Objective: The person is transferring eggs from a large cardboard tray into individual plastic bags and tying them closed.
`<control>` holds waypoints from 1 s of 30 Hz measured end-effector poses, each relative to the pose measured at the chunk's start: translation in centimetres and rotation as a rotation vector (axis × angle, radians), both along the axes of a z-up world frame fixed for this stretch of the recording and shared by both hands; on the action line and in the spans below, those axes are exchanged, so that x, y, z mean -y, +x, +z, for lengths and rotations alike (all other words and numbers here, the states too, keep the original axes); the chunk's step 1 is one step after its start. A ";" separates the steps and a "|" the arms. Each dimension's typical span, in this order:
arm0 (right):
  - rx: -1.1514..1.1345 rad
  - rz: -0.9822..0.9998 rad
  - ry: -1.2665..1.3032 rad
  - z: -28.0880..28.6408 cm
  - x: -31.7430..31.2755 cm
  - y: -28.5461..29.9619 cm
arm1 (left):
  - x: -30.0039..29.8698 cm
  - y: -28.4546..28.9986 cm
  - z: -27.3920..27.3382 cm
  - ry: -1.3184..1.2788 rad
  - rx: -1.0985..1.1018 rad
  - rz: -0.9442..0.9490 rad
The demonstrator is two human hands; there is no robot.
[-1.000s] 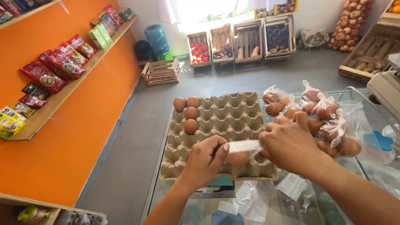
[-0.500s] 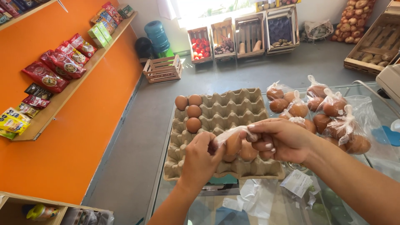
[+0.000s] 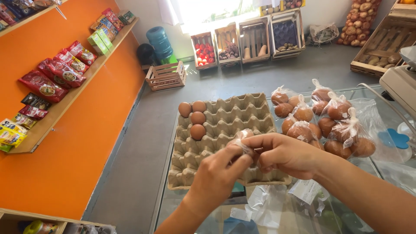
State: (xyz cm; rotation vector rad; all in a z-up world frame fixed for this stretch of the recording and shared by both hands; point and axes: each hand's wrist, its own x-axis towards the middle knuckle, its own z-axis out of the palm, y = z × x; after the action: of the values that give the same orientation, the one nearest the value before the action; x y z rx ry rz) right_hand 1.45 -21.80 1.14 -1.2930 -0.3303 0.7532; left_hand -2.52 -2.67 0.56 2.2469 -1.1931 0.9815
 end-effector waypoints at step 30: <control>0.767 0.212 -0.825 -1.2 0.8 -2.0 | 1.4 -2.6 -1.6 -0.290 -0.632 0.198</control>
State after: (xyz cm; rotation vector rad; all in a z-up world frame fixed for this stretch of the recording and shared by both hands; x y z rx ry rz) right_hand -0.57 -22.58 -0.09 -2.3533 -0.8351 0.5463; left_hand -5.07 -4.11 -1.00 2.2091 -0.5267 0.4063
